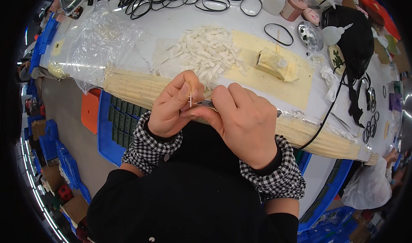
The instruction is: Assembling small white plastic components at a factory workbench using both hands.
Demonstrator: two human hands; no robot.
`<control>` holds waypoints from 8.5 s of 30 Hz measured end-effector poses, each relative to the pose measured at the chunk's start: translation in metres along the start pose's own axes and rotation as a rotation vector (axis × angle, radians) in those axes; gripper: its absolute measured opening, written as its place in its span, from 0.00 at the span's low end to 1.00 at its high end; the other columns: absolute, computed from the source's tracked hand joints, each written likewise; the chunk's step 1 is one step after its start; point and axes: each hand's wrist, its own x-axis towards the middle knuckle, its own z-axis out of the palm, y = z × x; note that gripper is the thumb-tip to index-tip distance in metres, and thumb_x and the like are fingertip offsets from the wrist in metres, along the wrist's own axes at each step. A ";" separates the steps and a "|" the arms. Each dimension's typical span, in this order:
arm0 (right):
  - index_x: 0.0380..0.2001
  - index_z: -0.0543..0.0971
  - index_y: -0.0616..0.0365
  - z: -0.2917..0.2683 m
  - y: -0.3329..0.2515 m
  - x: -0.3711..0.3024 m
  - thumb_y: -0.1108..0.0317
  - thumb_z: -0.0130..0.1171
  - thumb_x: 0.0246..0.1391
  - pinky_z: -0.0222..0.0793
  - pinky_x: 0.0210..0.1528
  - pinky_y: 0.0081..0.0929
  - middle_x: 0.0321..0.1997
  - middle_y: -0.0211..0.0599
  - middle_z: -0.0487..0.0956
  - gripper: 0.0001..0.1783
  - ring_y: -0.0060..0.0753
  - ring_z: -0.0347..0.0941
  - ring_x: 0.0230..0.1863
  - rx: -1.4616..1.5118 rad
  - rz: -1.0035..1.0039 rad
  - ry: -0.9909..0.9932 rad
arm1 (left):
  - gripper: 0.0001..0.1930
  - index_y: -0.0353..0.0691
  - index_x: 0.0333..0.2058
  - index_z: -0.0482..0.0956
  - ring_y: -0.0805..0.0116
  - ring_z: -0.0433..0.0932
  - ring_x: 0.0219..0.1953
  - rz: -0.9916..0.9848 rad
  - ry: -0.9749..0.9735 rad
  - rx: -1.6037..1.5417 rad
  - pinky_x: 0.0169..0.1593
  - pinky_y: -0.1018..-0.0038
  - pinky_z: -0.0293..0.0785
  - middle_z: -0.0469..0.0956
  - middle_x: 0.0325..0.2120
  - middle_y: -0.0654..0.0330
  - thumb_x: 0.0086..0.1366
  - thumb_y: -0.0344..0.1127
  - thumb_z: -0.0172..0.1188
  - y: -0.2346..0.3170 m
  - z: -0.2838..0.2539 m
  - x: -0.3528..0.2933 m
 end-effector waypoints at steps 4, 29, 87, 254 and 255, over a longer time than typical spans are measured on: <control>0.22 0.69 0.53 0.005 0.003 0.002 0.47 0.59 0.47 0.59 0.17 0.27 0.18 0.29 0.63 0.21 0.31 0.65 0.16 -0.027 -0.037 0.042 | 0.09 0.41 0.34 0.65 0.85 0.52 0.19 -0.036 0.008 -0.031 0.23 0.86 0.50 0.60 0.20 0.71 0.71 0.38 0.43 0.002 0.003 0.000; 0.24 0.71 0.51 0.004 0.001 0.002 0.49 0.58 0.49 0.60 0.17 0.27 0.18 0.29 0.63 0.17 0.31 0.66 0.16 -0.023 -0.027 -0.025 | 0.08 0.41 0.34 0.66 0.85 0.52 0.19 -0.047 0.013 -0.025 0.23 0.87 0.50 0.61 0.22 0.71 0.71 0.37 0.44 0.003 0.001 -0.002; 0.30 0.73 0.58 0.007 0.016 0.005 0.61 0.64 0.49 0.63 0.22 0.24 0.22 0.33 0.71 0.13 0.30 0.68 0.22 0.456 0.080 0.019 | 0.08 0.38 0.36 0.73 0.84 0.58 0.22 -0.152 0.214 -0.117 0.27 0.86 0.56 0.68 0.24 0.70 0.69 0.36 0.50 0.004 0.006 0.005; 0.26 0.74 0.52 0.012 0.012 0.001 0.51 0.61 0.48 0.62 0.19 0.27 0.17 0.29 0.67 0.16 0.32 0.68 0.18 0.198 0.021 0.007 | 0.09 0.39 0.33 0.69 0.85 0.56 0.23 -0.192 0.017 -0.248 0.28 0.86 0.56 0.65 0.25 0.70 0.71 0.37 0.46 0.001 0.004 0.003; 0.26 0.75 0.52 0.011 0.012 0.001 0.51 0.61 0.48 0.62 0.19 0.27 0.17 0.29 0.67 0.16 0.32 0.68 0.18 0.202 0.021 0.003 | 0.09 0.39 0.33 0.69 0.85 0.56 0.23 -0.191 0.010 -0.259 0.28 0.86 0.56 0.65 0.25 0.70 0.71 0.37 0.46 0.000 0.003 0.003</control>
